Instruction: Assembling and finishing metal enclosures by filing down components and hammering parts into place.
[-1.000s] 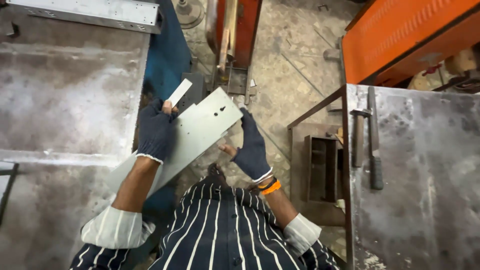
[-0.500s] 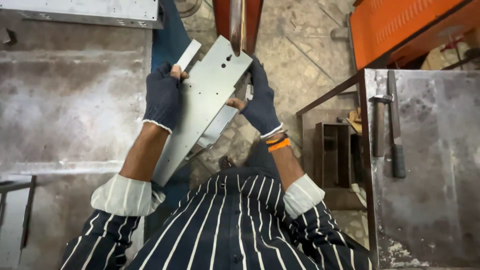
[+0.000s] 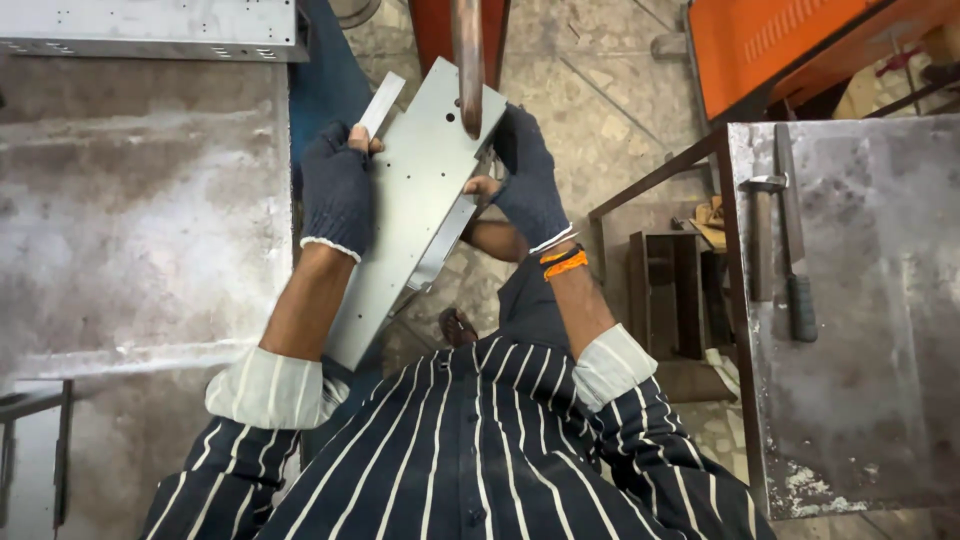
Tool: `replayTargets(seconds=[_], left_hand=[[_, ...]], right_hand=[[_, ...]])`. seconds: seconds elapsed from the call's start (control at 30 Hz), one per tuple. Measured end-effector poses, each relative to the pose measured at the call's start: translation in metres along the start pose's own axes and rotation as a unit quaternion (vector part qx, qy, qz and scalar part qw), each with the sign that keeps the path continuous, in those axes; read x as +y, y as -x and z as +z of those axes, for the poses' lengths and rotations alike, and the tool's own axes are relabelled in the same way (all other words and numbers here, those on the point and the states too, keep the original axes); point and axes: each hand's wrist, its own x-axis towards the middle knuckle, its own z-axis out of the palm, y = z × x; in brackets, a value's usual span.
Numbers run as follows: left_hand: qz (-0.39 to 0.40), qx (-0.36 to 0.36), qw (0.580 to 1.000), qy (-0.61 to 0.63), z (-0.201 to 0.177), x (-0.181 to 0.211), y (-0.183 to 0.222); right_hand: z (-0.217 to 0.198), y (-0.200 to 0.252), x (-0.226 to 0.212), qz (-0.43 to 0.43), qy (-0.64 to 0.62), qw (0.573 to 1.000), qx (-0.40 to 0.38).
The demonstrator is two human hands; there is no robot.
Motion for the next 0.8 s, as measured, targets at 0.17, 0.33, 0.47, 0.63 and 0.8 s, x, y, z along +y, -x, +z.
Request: replayTargets(seconds=[0.17,0.33,0.47,0.63,0.8], left_hand=[[0.005,0.015,1.0,-0.01,0.005,-0.003,0.001],[-0.038,-0.006,0.999,-0.01,-0.005,0.032,0.021],[-0.007,-0.08,0.996,-0.03,-0.017,0.041,0.023],[-0.052,-0.187,0.975,-0.104,-0.03,0.024,0.019],[0.013,-0.247,0.956,-0.16,-0.031,0.02,0.02]], right_hand=[[-0.001,-0.003,-0.015,0.015,-0.021,1.0,-0.002],[0.007,0.001,-0.03,0.007,0.023,1.0,0.005],[0.02,0.002,-0.075,-0.037,0.153,0.987,0.039],[0.036,0.029,-0.13,0.035,0.255,0.962,0.094],[0.067,0.025,-0.149,0.045,0.246,0.968,0.033]])
